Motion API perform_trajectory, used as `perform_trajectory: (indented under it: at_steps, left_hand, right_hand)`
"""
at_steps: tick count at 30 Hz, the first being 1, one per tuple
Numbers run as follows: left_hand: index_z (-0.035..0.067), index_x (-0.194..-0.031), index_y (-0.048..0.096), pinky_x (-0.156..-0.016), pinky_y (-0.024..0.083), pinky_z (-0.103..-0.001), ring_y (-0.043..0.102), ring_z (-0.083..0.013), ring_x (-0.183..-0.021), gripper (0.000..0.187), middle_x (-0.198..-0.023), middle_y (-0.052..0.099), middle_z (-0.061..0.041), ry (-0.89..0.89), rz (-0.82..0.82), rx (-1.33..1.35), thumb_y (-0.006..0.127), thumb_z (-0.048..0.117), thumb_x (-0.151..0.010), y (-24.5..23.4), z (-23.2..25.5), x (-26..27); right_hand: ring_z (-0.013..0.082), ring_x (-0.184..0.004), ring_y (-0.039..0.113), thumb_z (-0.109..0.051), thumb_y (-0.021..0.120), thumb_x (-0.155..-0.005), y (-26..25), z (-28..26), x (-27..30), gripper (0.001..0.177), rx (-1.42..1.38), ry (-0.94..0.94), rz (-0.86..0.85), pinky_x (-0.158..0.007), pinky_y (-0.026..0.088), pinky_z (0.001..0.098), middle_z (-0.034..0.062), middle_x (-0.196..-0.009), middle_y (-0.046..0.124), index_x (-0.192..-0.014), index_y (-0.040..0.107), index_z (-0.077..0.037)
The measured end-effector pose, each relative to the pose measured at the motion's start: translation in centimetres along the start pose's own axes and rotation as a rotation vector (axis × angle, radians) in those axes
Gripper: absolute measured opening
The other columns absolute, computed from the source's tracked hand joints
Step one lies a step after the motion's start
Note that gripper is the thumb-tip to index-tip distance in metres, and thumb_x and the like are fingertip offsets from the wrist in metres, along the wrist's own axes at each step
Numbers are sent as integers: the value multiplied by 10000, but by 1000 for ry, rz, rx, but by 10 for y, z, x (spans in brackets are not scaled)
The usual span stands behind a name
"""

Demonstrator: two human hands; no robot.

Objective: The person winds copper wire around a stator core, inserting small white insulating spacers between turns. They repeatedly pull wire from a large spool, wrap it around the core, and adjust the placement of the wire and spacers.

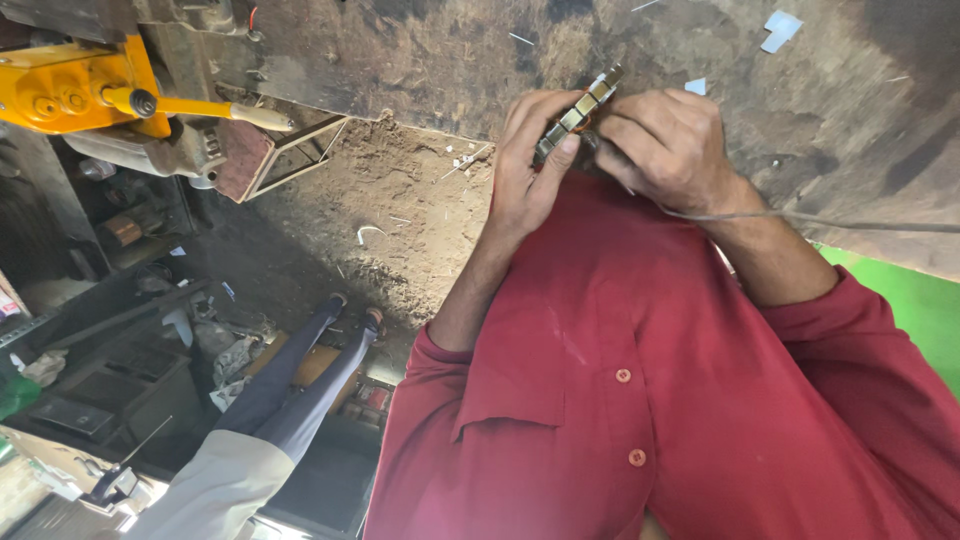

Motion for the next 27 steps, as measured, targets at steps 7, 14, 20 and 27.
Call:
perform_trajectory:
  at_steps: [7, 14, 20, 27]
  left_hand:
    - [51, -1352, 622, -1100, 474, -382, 586, -265, -1241, 385, -1324, 643, -120, 7, 9, -17, 603, 319, -1076, 2, 2, -4]
    - [47, -1356, 618, -1119, 473, -388, 584, -266, -1267, 379, -1344, 642, -130, 7, -10, -16, 601, 316, -1089, -1, 5, -2]
    - [51, -1345, 629, -1100, 497, -377, 606, -246, -1247, 346, -1327, 652, -117, -21, 41, -7, 640, 257, -1068, 1, 0, 0]
    - [53, -1255, 673, -1064, 552, -366, 659, -237, -1215, 330, -1247, 680, -101, -42, 114, 5, 754, 50, -935, 10, -14, -3]
  right_hand:
    - [256, -781, 695, -37, 821, -776, 7, -7, 1, 216, -148, 89, 61, -674, 546, 368, 111, -939, 672, -925, 665, -18]
    - [255, -859, 722, -1, 824, -895, 9, -3, 6, 181, -112, 109, 74, -708, 559, 355, 107, -992, 712, -1052, 736, -19]
    - [201, -790, 680, 1, 788, -953, 22, 5, 19, 84, -321, 302, 60, -682, 528, 331, 113, -933, 695, -1008, 725, -1]
    - [43, -752, 597, -73, 753, -1018, 37, 5, 28, 92, -1151, 881, 105, -660, 474, 204, 10, -904, 684, -1011, 696, -2]
Point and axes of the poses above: each hand's wrist, its own x-axis away from the middle knuckle, its own y-axis out of the palm, z = x × y, the point moved 1 cm from there along -x, towards the middle knuckle
